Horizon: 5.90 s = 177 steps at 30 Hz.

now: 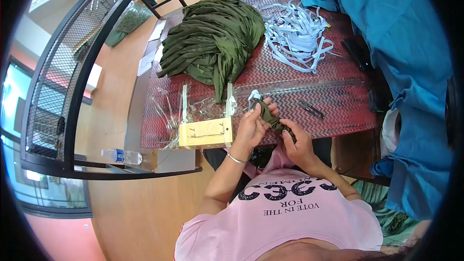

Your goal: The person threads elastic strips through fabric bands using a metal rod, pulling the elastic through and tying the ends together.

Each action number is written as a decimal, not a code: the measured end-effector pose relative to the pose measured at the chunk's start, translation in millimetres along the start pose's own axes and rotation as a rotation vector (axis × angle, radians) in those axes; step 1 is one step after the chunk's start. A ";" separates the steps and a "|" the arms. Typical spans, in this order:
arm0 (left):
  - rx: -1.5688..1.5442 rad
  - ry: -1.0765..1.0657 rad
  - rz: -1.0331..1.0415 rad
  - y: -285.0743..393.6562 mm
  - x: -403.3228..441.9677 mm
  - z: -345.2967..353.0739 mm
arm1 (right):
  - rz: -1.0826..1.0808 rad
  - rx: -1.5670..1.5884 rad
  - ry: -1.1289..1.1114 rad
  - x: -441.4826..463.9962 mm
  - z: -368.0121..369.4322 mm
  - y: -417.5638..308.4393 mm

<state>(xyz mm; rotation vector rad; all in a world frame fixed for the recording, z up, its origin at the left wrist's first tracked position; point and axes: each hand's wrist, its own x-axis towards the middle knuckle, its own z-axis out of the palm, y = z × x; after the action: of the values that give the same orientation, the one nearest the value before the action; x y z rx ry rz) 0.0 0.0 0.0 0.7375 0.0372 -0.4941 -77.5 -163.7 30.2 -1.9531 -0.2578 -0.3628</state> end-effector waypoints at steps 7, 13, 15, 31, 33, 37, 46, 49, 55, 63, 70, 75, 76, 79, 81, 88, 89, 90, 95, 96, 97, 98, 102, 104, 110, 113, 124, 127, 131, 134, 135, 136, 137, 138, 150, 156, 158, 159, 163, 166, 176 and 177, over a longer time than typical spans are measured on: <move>-0.163 -0.001 0.050 -14.3 -3.2 5.6 | -0.022 0.050 0.071 -3.1 8.2 3.5; -0.166 -0.006 0.028 -22.0 -8.3 18.2 | -0.092 0.032 0.135 -2.3 7.8 5.4; -0.146 -0.008 0.005 -21.7 -9.4 20.3 | -0.079 0.042 0.131 -2.0 8.5 6.7; -0.249 -0.053 -0.026 -7.3 -13.9 31.1 | -0.081 0.159 0.151 -10.9 12.8 12.2; -0.272 -0.062 -0.049 -8.0 -13.9 31.0 | -0.057 0.192 0.148 -11.6 13.0 13.0; -0.235 -0.053 -0.067 -15.0 -14.5 34.7 | -0.008 0.242 0.252 -9.6 22.8 10.2; 0.344 0.076 -0.075 0.7 -16.9 28.6 | 0.076 0.091 0.037 44.9 -14.7 -5.3; 0.885 0.015 -0.019 4.9 -23.1 37.0 | -0.022 -0.049 -0.081 69.5 -30.4 -0.9; 1.263 -0.040 0.089 11.1 -28.6 43.3 | 0.085 0.260 -0.228 84.1 -24.2 31.2; 0.147 -0.144 -0.151 2.8 -40.9 30.3 | 0.318 0.568 0.152 76.1 -4.1 67.6; 0.561 -0.004 0.038 2.4 -28.3 41.8 | 0.048 -0.001 0.290 93.4 -20.7 34.6; 0.626 -0.028 0.062 6.3 -23.7 42.6 | 0.417 0.807 -0.290 75.8 -32.1 13.4; 0.612 -0.030 0.052 3.3 -22.3 44.3 | 0.409 0.919 -0.366 69.9 -26.7 20.5; 0.536 -0.054 0.041 -1.7 -15.4 42.2 | 0.415 1.046 -0.340 65.1 -23.6 17.3; 0.518 -0.091 0.039 -2.5 -16.2 40.3 | 0.457 1.081 -0.261 68.1 -24.3 16.2; 0.435 -0.096 -0.044 1.8 -20.4 43.0 | 0.416 0.854 -0.277 64.6 -22.6 14.4; 0.388 -0.084 -0.068 0.4 -20.2 43.5 | 0.418 0.819 -0.180 66.1 -24.6 14.5; 0.576 -0.093 0.103 -1.4 -21.2 47.4 | 0.420 0.781 -0.083 69.7 -28.8 16.2; 1.145 -0.063 0.060 2.7 -35.4 38.5 | 0.291 0.667 0.020 79.9 -50.5 23.9; 1.162 -0.094 0.178 -1.6 -36.7 38.5 | 0.307 0.645 -0.066 79.0 -50.1 24.4; 1.195 -0.097 0.134 -2.5 -41.3 37.5 | 0.259 0.633 0.000 79.7 -52.2 29.9; 1.228 -0.098 0.090 -0.9 -46.5 37.0 | 0.211 0.621 0.064 81.3 -57.0 38.6; 1.222 -0.071 0.273 -2.1 -55.8 40.6 | 0.257 0.751 0.214 80.7 -64.4 40.6; 1.269 -0.063 0.359 4.8 -54.1 53.5 | 0.364 0.778 0.185 72.2 -53.0 25.9; 1.355 -0.224 -0.009 18.3 -57.2 44.3 | 0.246 0.811 0.411 80.5 -81.3 30.4; 1.285 -0.223 0.134 11.4 -54.9 38.4 | 0.228 0.779 0.354 78.3 -83.1 31.1; 1.477 -0.342 0.112 9.8 -51.3 37.4 | 0.141 0.695 0.470 82.3 -96.0 10.9; 1.395 -0.281 0.152 14.1 -49.2 57.7 | 0.209 0.612 0.324 70.3 -66.9 0.7; 1.181 -0.251 0.389 5.6 -33.7 74.8 | 0.209 0.598 0.250 65.1 -46.7 -5.6; 1.123 -0.203 0.238 1.7 -34.7 76.1 | 0.200 0.619 0.291 65.9 -50.3 -5.2; 1.108 -0.185 0.165 -0.7 -35.0 75.6 | 0.192 0.634 0.350 71.6 -60.6 -3.0; 1.107 -0.251 0.264 2.9 -38.1 81.9 | 0.185 0.648 0.407 76.3 -70.4 -0.7; 1.159 -0.263 0.218 4.9 -39.9 79.0 | 0.167 0.676 0.440 78.4 -77.3 0.8; 1.213 -0.274 0.169 7.3 -43.1 74.2 | 0.151 0.705 0.471 79.6 -82.9 2.4; 0.901 -0.171 0.195 4.7 -38.8 73.2 | 0.175 0.583 0.218 71.4 -48.1 -15.5; 0.930 -0.198 -0.038 5.0 -44.3 72.3 | 0.123 0.689 0.454 88.0 -82.8 1.7; 0.891 -0.131 0.002 6.0 -50.6 78.7 | 0.111 0.698 0.489 89.7 -85.8 4.3; 0.873 -0.096 0.024 6.7 -52.1 80.0 | 0.131 0.705 0.460 89.6 -82.6 5.7; 0.919 -0.142 -0.025 8.3 -48.8 61.4 | 0.163 0.755 0.397 89.8 -69.5 12.6; 1.066 -0.094 -0.044 9.1 -43.6 45.7 | 0.141 0.783 0.395 92.5 -66.7 11.1; 0.998 -0.064 -0.006 8.5 -48.6 41.7 | 0.229 0.726 0.376 98.8 -64.1 39.3; 0.953 -0.075 -0.013 6.8 -46.5 41.9 | 0.262 0.747 0.361 98.6 -60.1 47.0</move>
<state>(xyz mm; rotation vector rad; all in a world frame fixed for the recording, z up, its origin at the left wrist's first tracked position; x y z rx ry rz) -43.9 -3.6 45.0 1.6490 -0.2825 -0.5460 22.3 -236.2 48.7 -1.1411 0.0954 -0.3707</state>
